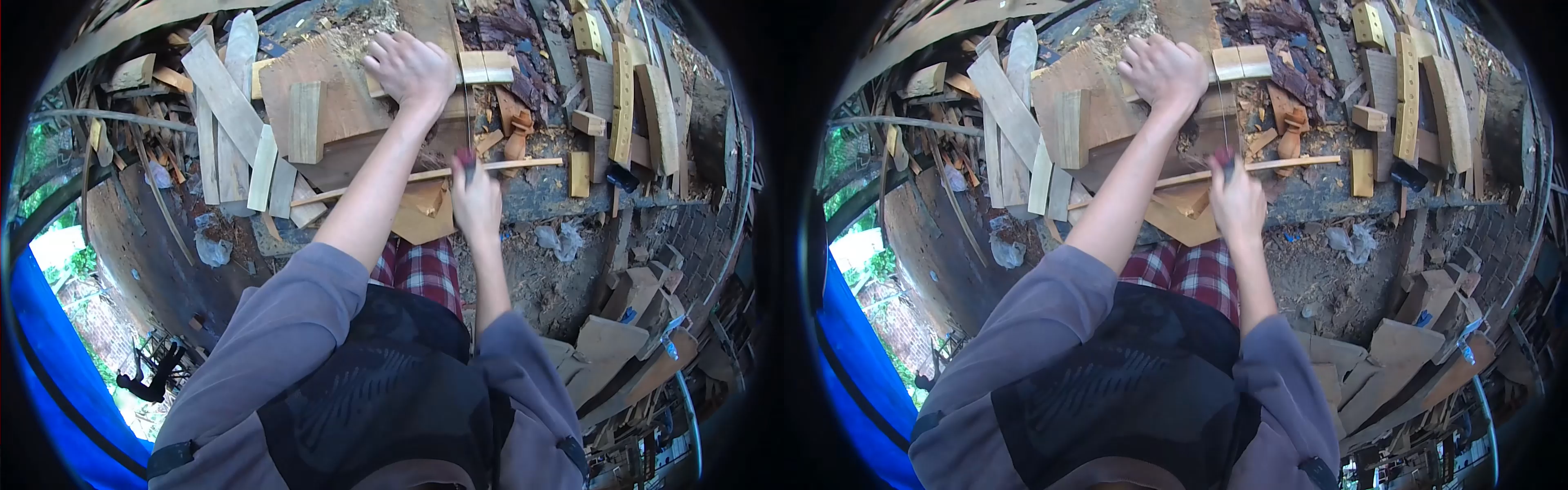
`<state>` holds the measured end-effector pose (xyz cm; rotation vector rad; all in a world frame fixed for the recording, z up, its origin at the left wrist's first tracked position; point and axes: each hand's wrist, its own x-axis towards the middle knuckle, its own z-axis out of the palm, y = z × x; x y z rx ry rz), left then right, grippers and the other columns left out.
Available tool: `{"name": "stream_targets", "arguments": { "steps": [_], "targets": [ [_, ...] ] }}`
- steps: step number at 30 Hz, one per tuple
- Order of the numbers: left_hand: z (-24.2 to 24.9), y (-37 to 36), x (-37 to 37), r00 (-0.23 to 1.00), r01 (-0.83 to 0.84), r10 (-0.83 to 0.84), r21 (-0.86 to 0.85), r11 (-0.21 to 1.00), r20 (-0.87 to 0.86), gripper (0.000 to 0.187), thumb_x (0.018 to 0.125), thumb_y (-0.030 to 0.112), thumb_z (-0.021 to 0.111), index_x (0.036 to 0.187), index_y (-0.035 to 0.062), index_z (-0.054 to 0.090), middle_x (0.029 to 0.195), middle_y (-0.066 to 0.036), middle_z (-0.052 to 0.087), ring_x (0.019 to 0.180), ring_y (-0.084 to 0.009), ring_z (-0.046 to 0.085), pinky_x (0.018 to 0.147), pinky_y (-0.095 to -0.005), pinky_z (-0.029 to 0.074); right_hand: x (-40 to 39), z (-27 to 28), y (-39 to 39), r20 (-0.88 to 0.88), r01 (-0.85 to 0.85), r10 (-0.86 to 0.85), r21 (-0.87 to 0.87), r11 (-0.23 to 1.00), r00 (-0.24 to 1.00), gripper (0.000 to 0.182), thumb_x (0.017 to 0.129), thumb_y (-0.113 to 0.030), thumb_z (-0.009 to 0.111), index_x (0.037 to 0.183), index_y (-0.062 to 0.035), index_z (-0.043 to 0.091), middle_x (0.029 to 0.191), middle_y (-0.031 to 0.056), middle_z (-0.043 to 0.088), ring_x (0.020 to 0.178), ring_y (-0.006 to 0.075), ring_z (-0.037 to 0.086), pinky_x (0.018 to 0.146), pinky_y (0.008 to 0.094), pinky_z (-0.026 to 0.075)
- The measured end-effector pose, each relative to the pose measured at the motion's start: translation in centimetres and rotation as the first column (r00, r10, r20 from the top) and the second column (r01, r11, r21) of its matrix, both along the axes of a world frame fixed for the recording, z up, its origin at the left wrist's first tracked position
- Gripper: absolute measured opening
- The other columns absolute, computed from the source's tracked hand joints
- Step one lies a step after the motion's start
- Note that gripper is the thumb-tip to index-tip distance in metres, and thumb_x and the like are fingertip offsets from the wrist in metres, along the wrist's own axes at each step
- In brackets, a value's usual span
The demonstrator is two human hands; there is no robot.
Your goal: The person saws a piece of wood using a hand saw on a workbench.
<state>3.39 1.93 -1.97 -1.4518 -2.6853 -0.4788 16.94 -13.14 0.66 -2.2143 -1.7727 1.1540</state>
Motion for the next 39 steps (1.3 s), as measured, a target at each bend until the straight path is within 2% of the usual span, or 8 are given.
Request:
{"name": "stream_targets", "arguments": {
  "steps": [4, 10, 17, 22, 23, 29, 35, 39],
  "targets": [
    [-0.4, -0.4, -0.3, 1.0, -0.009, 0.009, -0.001, 1.0, -0.007, 0.031, 0.079, 0.023, 0.051, 0.087, -0.0024, 0.065, 0.1, -0.02, 0.06, 0.1, -0.0329, 0.054, 0.088, -0.0447, 0.035, 1.6, 1.3, -1.7, -0.026, 0.044, -0.046, -0.078, 0.996, 0.999, 0.046, 0.095, -0.047, 0.052, 0.119, -0.0089, 0.063, 0.084, 0.0302, 0.066, 0.086, 0.0473, 0.065, 0.076, 0.0543, 0.051],
    [-0.8, -0.3, -0.2, 0.997, -0.004, 0.009, 0.061, 0.998, -0.075, 0.027, 0.075, 0.023, 0.054, 0.084, -0.0013, 0.06, 0.095, -0.018, 0.057, 0.094, -0.0312, 0.051, 0.086, -0.0426, 0.034, -2.5, 0.2, 8.0, 0.104, -0.092, 0.091, 0.007, 0.996, 0.99, 0.051, 0.096, -0.053, 0.046, 0.11, -0.0086, 0.066, 0.089, 0.0286, 0.067, 0.088, 0.0467, 0.065, 0.078, 0.0533, 0.052],
    [-0.8, -0.2, -0.1, 0.998, -0.015, 0.02, 0.078, 0.997, -0.054, 0.025, 0.075, 0.022, 0.053, 0.084, -0.0011, 0.058, 0.095, -0.019, 0.056, 0.095, -0.0316, 0.051, 0.087, -0.0426, 0.035, 1.4, 1.3, -1.8, 0.049, -0.031, 0.038, -0.125, 0.992, 0.998, 0.045, 0.094, -0.048, 0.053, 0.114, -0.0098, 0.065, 0.084, 0.0295, 0.066, 0.085, 0.0459, 0.066, 0.074, 0.0536, 0.053],
    [-1.3, -0.3, 0.0, 0.997, -0.003, 0.011, 0.108, 0.994, -0.073, 0.025, 0.074, 0.021, 0.053, 0.083, -0.0015, 0.057, 0.095, -0.019, 0.056, 0.096, -0.032, 0.051, 0.087, -0.0427, 0.035, -2.2, 1.9, 7.3, -0.018, -0.049, 0.049, -0.014, 0.999, 0.999, 0.053, 0.097, -0.048, 0.048, 0.104, 0.002, 0.065, 0.087, 0.032, 0.065, 0.09, 0.0477, 0.063, 0.077, 0.052, 0.05],
    [-1.1, -0.6, 0.0, 0.998, -0.011, 0.017, 0.096, 0.995, -0.054, 0.025, 0.074, 0.021, 0.053, 0.083, -0.0016, 0.057, 0.095, -0.019, 0.056, 0.096, -0.0321, 0.051, 0.087, -0.0427, 0.035, -2.9, 1.1, 8.1, 0.091, -0.075, 0.072, 0.034, 0.997, 0.993, 0.05, 0.097, -0.047, 0.049, 0.104, 0.0, 0.065, 0.087, 0.0315, 0.065, 0.09, 0.0473, 0.064, 0.077, 0.0513, 0.05],
    [0.0, -0.3, 0.0, 1.0, -0.028, 0.028, 0.034, 0.999, 0.003, 0.027, 0.075, 0.021, 0.053, 0.083, -0.0031, 0.06, 0.098, -0.02, 0.057, 0.1, -0.0329, 0.051, 0.091, -0.0436, 0.036, 1.0, 1.8, -1.3, -0.006, 0.041, -0.041, -0.037, 0.998, 0.999, 0.044, 0.095, -0.048, 0.052, 0.112, -0.011, 0.067, 0.086, 0.0278, 0.067, 0.085, 0.047, 0.065, 0.075, 0.0541, 0.051],
    [0.2, 0.0, 0.1, 0.999, -0.042, 0.041, 0.045, 0.998, 0.025, 0.024, 0.074, 0.021, 0.053, 0.084, -0.0003, 0.058, 0.096, -0.017, 0.055, 0.095, -0.0305, 0.051, 0.085, -0.0418, 0.036, -1.8, 2.2, 6.0, 0.097, -0.047, 0.052, -0.053, 0.997, 0.994, 0.045, 0.095, -0.048, 0.051, 0.11, -0.0091, 0.067, 0.088, 0.0296, 0.066, 0.088, 0.0479, 0.064, 0.078, 0.0549, 0.05],
    [0.3, -0.2, 0.0, 0.998, -0.046, 0.045, 0.034, 0.998, 0.036, 0.023, 0.073, 0.021, 0.053, 0.083, 0.0012, 0.055, 0.094, -0.016, 0.054, 0.092, -0.03, 0.051, 0.083, -0.0413, 0.036, -1.4, 0.8, 3.2, -0.004, 0.012, -0.012, -0.08, 0.997, 1.0, 0.045, 0.096, -0.046, 0.05, 0.109, -0.0063, 0.066, 0.088, 0.0306, 0.066, 0.089, 0.0496, 0.063, 0.078, 0.0554, 0.049]
  ]
}}
